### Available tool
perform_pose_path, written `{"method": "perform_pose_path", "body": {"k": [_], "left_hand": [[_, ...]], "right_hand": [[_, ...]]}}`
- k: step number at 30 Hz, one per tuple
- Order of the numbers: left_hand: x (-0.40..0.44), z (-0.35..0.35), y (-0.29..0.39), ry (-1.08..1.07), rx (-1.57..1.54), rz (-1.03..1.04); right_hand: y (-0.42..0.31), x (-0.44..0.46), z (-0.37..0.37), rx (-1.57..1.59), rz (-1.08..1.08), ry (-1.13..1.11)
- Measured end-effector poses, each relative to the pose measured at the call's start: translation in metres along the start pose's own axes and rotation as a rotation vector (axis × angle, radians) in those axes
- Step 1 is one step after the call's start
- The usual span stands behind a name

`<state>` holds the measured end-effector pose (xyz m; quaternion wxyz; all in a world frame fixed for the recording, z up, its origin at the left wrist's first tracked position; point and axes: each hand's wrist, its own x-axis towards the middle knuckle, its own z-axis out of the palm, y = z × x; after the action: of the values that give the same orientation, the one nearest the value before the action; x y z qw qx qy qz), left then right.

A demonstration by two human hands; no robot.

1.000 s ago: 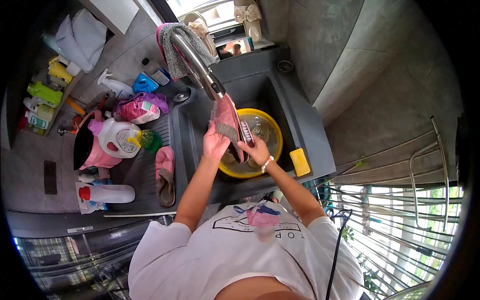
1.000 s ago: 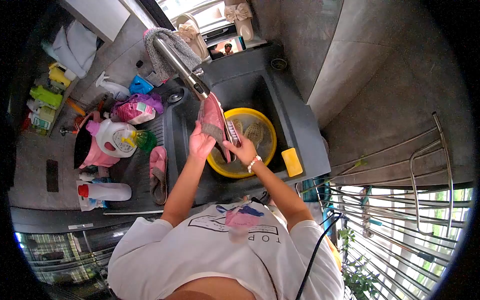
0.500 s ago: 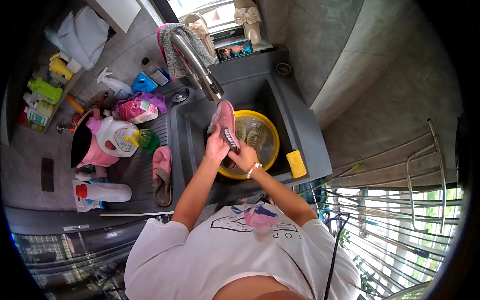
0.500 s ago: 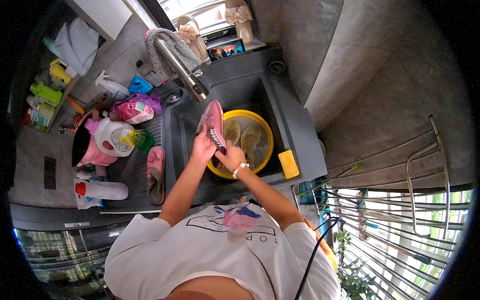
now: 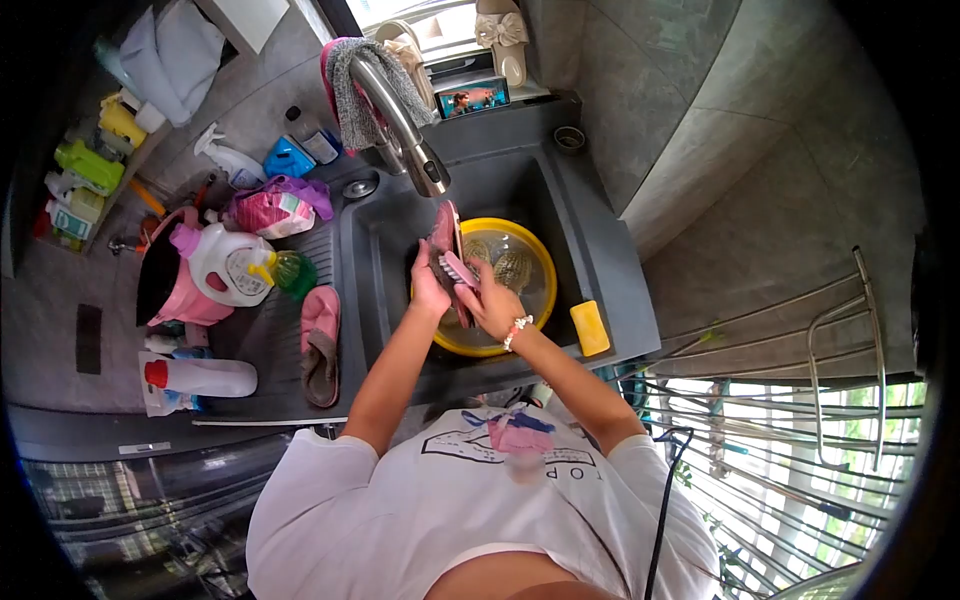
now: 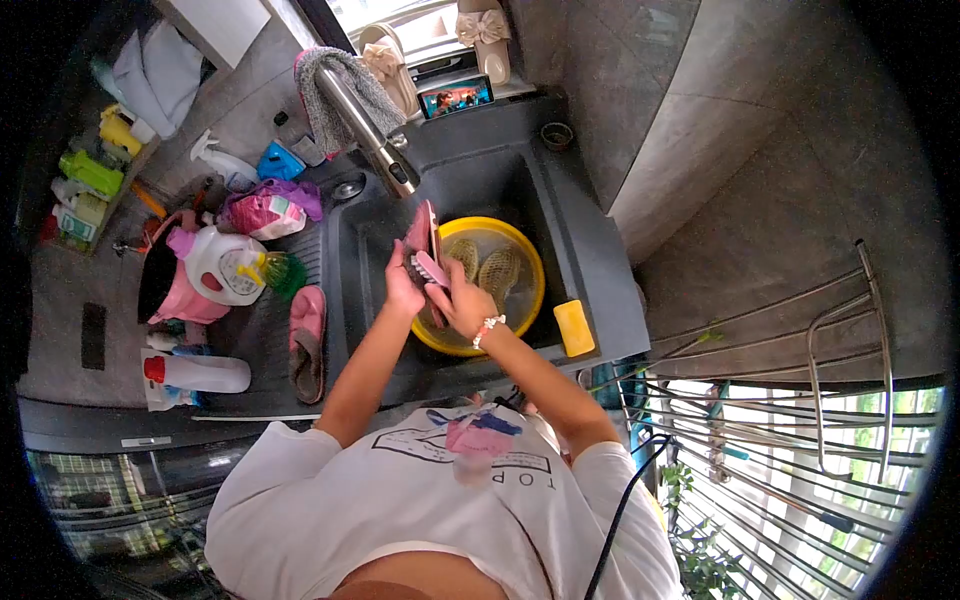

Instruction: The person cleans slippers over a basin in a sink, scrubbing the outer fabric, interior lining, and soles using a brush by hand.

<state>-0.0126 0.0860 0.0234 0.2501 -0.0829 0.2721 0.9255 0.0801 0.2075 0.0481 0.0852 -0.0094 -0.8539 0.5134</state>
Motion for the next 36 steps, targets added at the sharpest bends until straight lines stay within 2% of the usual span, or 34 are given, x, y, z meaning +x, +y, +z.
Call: {"method": "perform_pose_path", "body": {"k": [1, 3, 7, 9, 11, 13, 15, 16, 19, 20, 21, 23, 24, 27, 28, 29, 32, 34, 36], "left_hand": [[0.000, 0.000, -0.001, 0.000, -0.005, 0.000], [-0.006, 0.010, -0.001, -0.092, 0.036, -0.057], [-0.019, 0.031, 0.006, -0.117, -0.003, -0.048], [-0.012, 0.029, 0.004, -0.065, -0.008, -0.022], [-0.006, 0.031, 0.003, -0.066, -0.009, 0.029], [-0.013, 0.044, 0.008, -0.034, -0.024, 0.042], [-0.006, 0.042, 0.014, -0.218, -0.029, 0.118], [-0.004, 0.042, 0.016, -0.315, -0.031, 0.156], [-0.006, 0.041, 0.014, -0.297, 0.021, 0.192], [-0.015, 0.046, 0.015, -0.146, -0.009, 0.075], [-0.014, 0.042, 0.013, -0.148, -0.009, 0.074], [-0.006, 0.040, 0.009, -0.379, -0.159, 0.094], [-0.014, 0.042, 0.007, -0.228, -0.115, 0.039], [-0.010, 0.030, -0.002, -0.328, -0.247, 0.017], [-0.008, 0.029, -0.001, -0.344, -0.238, 0.093], [-0.007, 0.028, -0.001, -0.349, -0.240, 0.090], [-0.006, 0.007, 0.003, -0.192, -0.197, 0.094], [-0.003, -0.002, 0.005, -0.199, -0.222, 0.094], [-0.004, -0.006, 0.004, -0.135, -0.202, 0.076]], "right_hand": [[-0.007, 0.000, -0.008, -0.004, 0.000, -0.002], [-0.018, 0.005, -0.021, -0.392, -0.205, -0.107], [-0.022, 0.028, -0.023, -0.553, -0.245, -0.151], [-0.027, 0.035, -0.020, -0.528, -0.266, -0.137], [-0.033, 0.037, -0.017, -0.558, -0.225, -0.005], [-0.035, 0.027, -0.016, -0.539, -0.185, -0.043], [-0.039, 0.009, -0.018, -0.623, -0.159, -0.214], [-0.033, -0.004, -0.016, -0.615, -0.209, -0.200], [-0.025, 0.006, -0.025, -0.620, -0.186, -0.261], [-0.032, 0.017, -0.031, -0.584, -0.152, -0.239], [-0.032, 0.027, -0.029, -0.585, -0.151, -0.238], [-0.037, 0.049, -0.021, -0.615, -0.163, -0.049], [-0.044, 0.055, -0.020, -0.630, -0.150, -0.011], [-0.041, 0.053, -0.006, -0.669, -0.132, -0.016], [-0.037, 0.043, -0.004, -0.687, -0.109, -0.134], [-0.032, 0.029, -0.002, -0.692, -0.107, -0.130], [-0.013, -0.015, 0.003, -0.675, -0.107, -0.165], [-0.006, -0.033, 0.005, -0.654, -0.174, -0.107], [-0.019, -0.024, 0.000, -0.652, -0.137, -0.158]]}}
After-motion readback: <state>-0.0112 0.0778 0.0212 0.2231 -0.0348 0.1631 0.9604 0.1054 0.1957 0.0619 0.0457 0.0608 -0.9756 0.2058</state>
